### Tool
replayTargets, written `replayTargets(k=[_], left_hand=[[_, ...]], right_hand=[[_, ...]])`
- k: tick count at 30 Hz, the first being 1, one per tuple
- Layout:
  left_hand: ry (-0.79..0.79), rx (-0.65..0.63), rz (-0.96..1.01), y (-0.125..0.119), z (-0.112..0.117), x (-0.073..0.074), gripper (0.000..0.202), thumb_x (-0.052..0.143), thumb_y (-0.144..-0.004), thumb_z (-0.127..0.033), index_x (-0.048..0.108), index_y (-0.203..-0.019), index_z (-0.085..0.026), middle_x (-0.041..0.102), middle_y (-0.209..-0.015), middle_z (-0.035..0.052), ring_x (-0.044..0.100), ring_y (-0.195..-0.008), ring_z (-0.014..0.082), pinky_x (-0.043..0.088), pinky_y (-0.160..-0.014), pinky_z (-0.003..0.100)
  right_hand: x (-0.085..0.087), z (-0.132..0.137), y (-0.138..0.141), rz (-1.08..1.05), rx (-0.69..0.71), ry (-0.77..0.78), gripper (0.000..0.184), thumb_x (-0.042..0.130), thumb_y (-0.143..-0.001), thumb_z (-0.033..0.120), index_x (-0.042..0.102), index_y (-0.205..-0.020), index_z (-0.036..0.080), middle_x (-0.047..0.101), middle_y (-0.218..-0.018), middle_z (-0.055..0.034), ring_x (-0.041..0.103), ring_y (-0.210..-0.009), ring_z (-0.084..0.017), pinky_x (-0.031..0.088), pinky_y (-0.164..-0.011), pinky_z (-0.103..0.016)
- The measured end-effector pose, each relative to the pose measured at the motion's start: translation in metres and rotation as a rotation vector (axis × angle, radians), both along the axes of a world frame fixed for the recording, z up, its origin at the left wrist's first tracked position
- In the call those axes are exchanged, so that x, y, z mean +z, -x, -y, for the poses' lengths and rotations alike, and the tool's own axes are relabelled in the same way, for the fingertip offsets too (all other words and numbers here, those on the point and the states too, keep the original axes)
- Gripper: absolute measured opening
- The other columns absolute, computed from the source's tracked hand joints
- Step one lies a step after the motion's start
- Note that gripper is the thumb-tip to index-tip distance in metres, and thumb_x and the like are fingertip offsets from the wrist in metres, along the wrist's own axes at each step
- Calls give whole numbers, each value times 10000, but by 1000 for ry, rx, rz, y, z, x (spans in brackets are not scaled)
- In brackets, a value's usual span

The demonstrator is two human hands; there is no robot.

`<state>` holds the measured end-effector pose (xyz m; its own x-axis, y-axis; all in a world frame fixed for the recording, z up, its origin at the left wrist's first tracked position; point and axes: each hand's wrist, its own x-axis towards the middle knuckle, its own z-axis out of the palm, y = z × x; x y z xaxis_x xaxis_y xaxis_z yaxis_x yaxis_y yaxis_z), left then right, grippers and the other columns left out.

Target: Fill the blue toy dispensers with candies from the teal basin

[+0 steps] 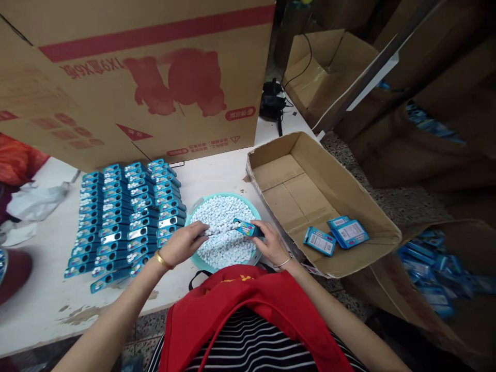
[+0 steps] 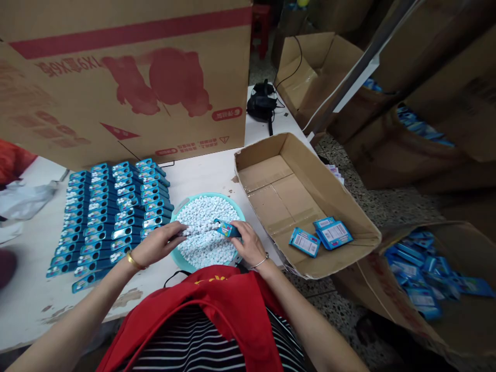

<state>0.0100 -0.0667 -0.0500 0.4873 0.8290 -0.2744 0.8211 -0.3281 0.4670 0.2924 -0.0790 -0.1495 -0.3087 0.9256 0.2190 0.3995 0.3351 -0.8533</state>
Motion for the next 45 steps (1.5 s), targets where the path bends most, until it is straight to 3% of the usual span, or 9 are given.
replayTargets(k=[8, 14, 17, 21, 26, 28, 31, 36, 45], left_hand=[[-16, -71, -466, -55, -9, 54, 202, 389, -865, -117, 583, -877, -173, 576, -865, 71, 595, -750, 189, 456, -693, 319], [-86, -129, -545, -55, -6, 63, 251, 348, -884, -109, 587, -916, -178, 576, -868, 81, 575, -778, 218, 435, -686, 341], [-100, -23, -560, -21, 0, 38, 215, 374, -901, -177, 567, -996, -183, 576, -916, 82, 574, -823, 225, 428, -715, 342], [75, 116, -539, 15, 13, -35, 216, 373, -884, -145, 576, -956, -126, 595, -953, 139, 588, -865, 265, 422, -761, 391], [120, 176, -390, -13, 17, -123, 237, 359, -897, -152, 546, -1041, -135, 604, -1051, 144, 575, -993, 255, 416, -834, 380], [120, 197, -305, -29, 14, -143, 242, 375, -908, -190, 516, -1100, -154, 598, -1109, 128, 559, -1045, 241, 407, -874, 374], [129, 224, -190, -37, 12, -152, 231, 404, -901, -208, 504, -1104, -161, 604, -1116, 115, 563, -1047, 230, 409, -891, 371], [146, 225, -16, -13, 17, -125, 221, 425, -905, -271, 507, -1087, -176, 633, -997, 65, 595, -921, 177, 444, -853, 315], [50, 123, 93, 3, 6, -19, 291, 386, -928, -355, 511, -1125, -181, 594, -973, 66, 557, -891, 169, 452, -813, 300]], right_hand=[[-10, 5, 11, -18, 35, -88, 421, 508, -856, 168, 475, -1269, 247, 606, -1179, -108, 548, -1138, -252, 469, -974, -482], [-20, 9, 9, -35, 8, -64, 421, 512, -850, 166, 481, -1262, 243, 602, -1211, -107, 551, -1159, -245, 442, -1014, -483], [-19, 11, 2, -81, -51, 5, 386, 538, -854, 195, 492, -1235, 235, 600, -1217, -110, 555, -1159, -236, 454, -1003, -440], [-16, 13, -8, -166, -197, 134, 380, 608, -836, 274, 495, -1196, 230, 617, -1167, -100, 595, -1082, -226, 485, -942, -403], [-19, 12, -14, -234, -292, 211, 371, 648, -804, 317, 505, -1132, 223, 620, -1089, -88, 605, -1015, -219, 489, -915, -400], [-20, 11, -15, -233, -300, 221, 387, 649, -802, 330, 499, -1143, 224, 619, -1080, -84, 611, -986, -213, 493, -903, -395], [-17, 11, -16, -196, -281, 228, 438, 619, -823, 338, 470, -1220, 227, 606, -1160, -99, 601, -1033, -223, 480, -927, -403], [-9, 10, -18, -75, -244, 165, 371, 573, -847, 332, 519, -1199, 223, 644, -1127, -107, 609, -1033, -250, 494, -902, -411], [-10, 6, -5, 10, -71, -22, 462, 486, -837, 152, 465, -1290, 241, 581, -1258, -105, 531, -1196, -242, 395, -1070, -489]])
